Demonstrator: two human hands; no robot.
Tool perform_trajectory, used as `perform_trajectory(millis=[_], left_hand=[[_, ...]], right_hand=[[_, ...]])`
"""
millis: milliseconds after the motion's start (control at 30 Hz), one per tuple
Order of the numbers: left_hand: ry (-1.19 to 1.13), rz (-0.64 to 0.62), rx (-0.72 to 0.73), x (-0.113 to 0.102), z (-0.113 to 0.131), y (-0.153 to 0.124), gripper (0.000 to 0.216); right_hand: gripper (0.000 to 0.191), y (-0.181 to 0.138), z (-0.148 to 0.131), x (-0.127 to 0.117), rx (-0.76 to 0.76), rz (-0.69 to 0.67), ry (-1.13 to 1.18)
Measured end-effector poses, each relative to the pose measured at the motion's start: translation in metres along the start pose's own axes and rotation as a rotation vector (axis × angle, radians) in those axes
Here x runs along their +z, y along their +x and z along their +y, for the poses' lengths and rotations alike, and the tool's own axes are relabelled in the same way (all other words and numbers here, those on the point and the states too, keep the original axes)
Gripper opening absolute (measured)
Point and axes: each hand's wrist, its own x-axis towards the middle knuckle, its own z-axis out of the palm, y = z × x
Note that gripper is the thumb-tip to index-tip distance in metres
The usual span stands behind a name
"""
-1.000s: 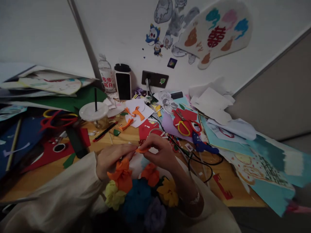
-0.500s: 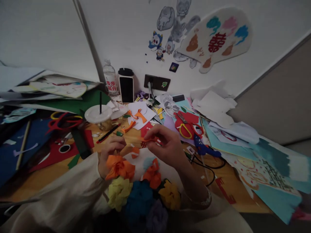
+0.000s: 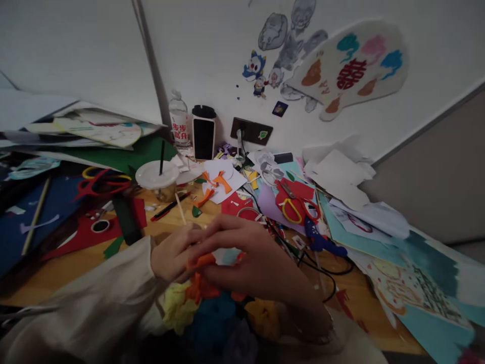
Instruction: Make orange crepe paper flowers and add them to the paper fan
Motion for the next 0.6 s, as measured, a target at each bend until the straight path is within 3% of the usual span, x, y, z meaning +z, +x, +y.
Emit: perform_trajectory(millis=[233,600], left_hand=[[-0.073,-0.083,0.009,-0.003,0.001,0.004,0.033],[-0.221,-0.125,-0.021,-0.003,-0.001,0.005,0.026]], right_hand=[[0.022,-0.002,-0.005,-0.001,0.041,-0.080,-0.011],[0.014,0.004,0.006,-0.005,0.155,-0.176,0.107]])
